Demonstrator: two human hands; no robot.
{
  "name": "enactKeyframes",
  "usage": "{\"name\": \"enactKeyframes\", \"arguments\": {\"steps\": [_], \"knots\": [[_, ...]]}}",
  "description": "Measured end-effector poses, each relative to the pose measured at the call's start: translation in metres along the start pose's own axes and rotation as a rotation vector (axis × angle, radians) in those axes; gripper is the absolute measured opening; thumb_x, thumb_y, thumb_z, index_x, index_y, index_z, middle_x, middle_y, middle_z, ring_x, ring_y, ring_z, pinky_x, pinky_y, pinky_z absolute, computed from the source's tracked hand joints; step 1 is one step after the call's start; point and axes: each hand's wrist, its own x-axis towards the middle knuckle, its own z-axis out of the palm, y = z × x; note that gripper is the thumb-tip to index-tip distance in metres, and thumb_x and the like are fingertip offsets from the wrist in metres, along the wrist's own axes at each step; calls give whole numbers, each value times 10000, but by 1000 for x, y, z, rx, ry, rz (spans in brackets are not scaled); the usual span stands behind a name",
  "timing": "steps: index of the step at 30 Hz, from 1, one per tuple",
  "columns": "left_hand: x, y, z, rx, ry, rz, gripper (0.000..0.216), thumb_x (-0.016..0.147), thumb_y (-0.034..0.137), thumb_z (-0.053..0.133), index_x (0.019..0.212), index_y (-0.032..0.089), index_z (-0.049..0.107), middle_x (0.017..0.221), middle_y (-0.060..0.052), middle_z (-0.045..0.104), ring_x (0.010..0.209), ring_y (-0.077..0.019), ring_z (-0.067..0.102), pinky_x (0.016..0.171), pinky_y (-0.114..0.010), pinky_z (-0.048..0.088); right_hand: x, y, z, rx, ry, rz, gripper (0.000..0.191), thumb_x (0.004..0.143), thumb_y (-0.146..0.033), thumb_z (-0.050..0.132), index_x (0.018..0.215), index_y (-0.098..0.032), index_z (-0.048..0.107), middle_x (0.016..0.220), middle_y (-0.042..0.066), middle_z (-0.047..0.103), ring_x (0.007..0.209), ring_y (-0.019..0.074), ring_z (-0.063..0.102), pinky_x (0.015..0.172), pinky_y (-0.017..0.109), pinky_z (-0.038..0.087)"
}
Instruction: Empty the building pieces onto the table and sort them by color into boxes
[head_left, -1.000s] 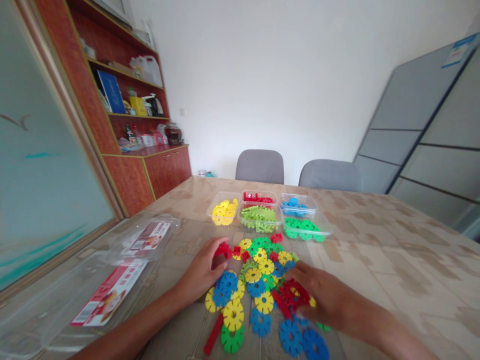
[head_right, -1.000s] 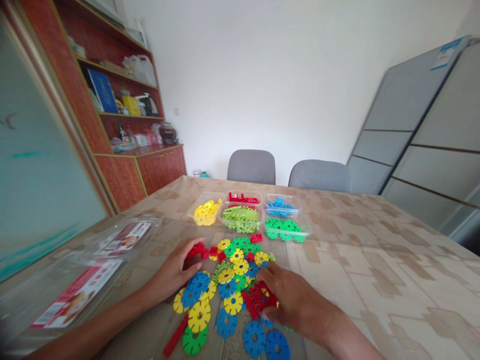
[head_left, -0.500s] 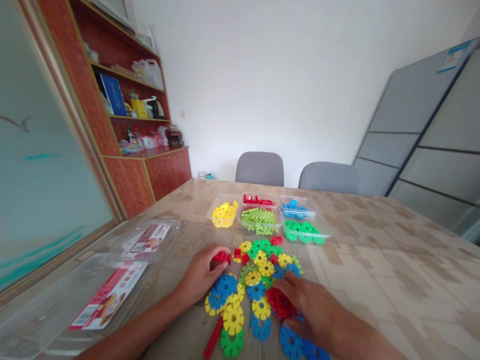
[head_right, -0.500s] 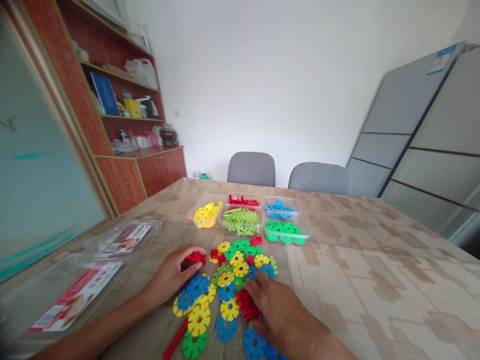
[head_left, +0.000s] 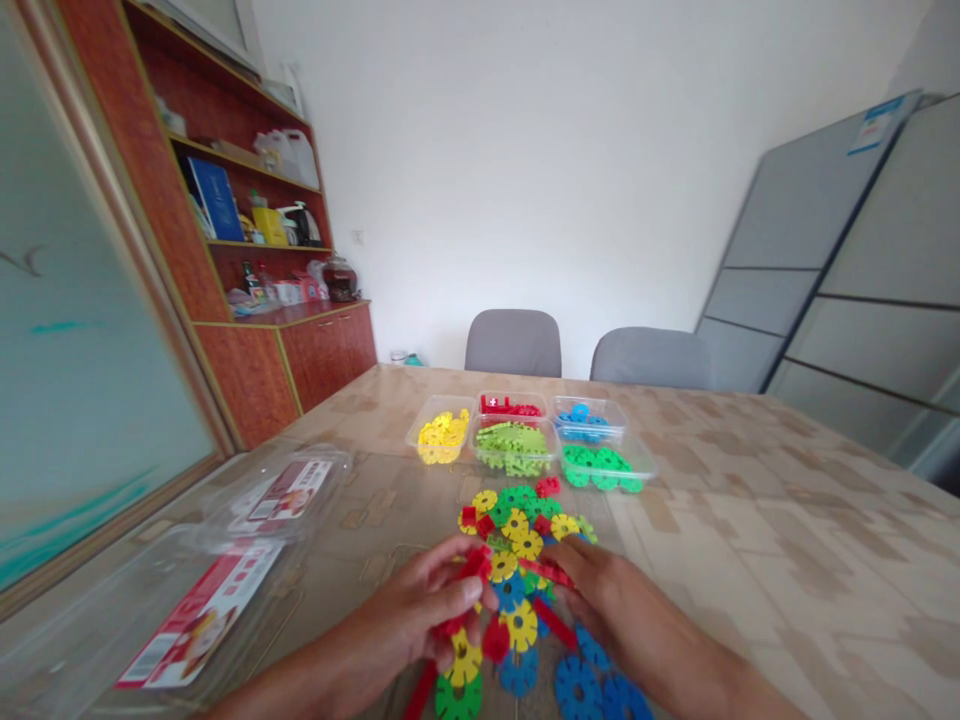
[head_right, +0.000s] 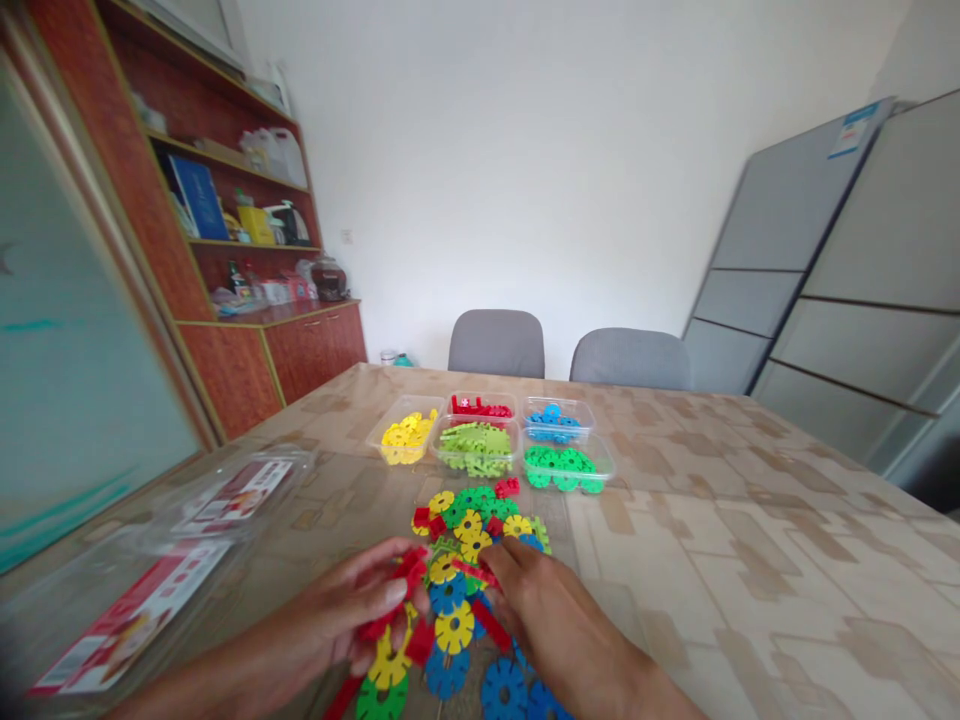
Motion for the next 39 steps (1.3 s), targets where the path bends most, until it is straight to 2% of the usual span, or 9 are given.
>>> {"name": "enactKeyframes", "arguments": {"steps": [3,7,10,16,20,26,33,36,39], "knots": [[-8,-3,10,-148,-153,-126,554,830,434,670,1297,220,463,1122,-96,630,884,-183,658,645,-247,511,1,-9,1,28,20,-36,237,971,-187,373,1144,-188,535,1086,105,596,950,207,608,839,334,520],[-10,-7,18,-306,-267,-185,421,886,448,588,1233,214,540,1163,-99,635,987,-213,652,799,-322,509,1,-20,12,58,-25,-104,214,951,-154,383,1103,-185,531,1044,96,589,918,189,601,813,297,521],[-9,-10,23,-360,-267,-202,376,880,450,601,1153,191,596,1071,-96,681,928,-190,675,752,-258,504,0,-23,26,27,-49,-149,130,938,-160,431,1003,-182,541,957,79,615,841,181,611,722,255,516],[-6,-14,23,-376,-246,-209,349,849,382,659,1114,156,629,1042,-116,693,859,-176,692,706,-221,506,-3,-16,40,-26,58,-171,81,956,-265,464,897,-209,473,823,23,634,708,156,604,599,213,457],[-5,-13,20,-367,-269,-178,340,863,304,643,1157,137,620,969,-118,696,855,-172,679,728,-248,521,-2,-16,36,-14,42,-229,133,951,-328,496,902,-205,500,909,53,666,802,178,615,699,246,482],[-5,-5,23,-382,-323,-180,356,811,262,716,1146,179,627,994,-57,662,804,-109,653,717,-197,520,0,-28,25,8,18,-277,275,932,-406,515,1110,-196,536,1098,106,658,991,239,572,866,364,472],[-3,-6,14,-334,-221,-139,374,808,203,692,1168,168,596,1018,-83,670,768,-141,673,606,-206,543,-2,-22,18,89,188,-345,473,926,-325,552,1345,-219,361,1273,106,579,1168,232,512,995,357,411],[1,-1,8,-272,-164,-120,387,794,210,699,1158,163,578,1027,-105,682,834,-195,692,603,-218,533,1,-8,20,121,221,-281,382,939,-228,517,1309,-249,423,1197,69,621,1099,199,561,959,326,434],[9,13,1,-174,-33,-80,397,769,209,715,1138,165,573,1020,-99,689,812,-192,697,579,-205,514,5,13,28,202,273,-112,191,938,-184,475,1097,-224,574,997,44,674,932,175,623,835,285,480]]}}
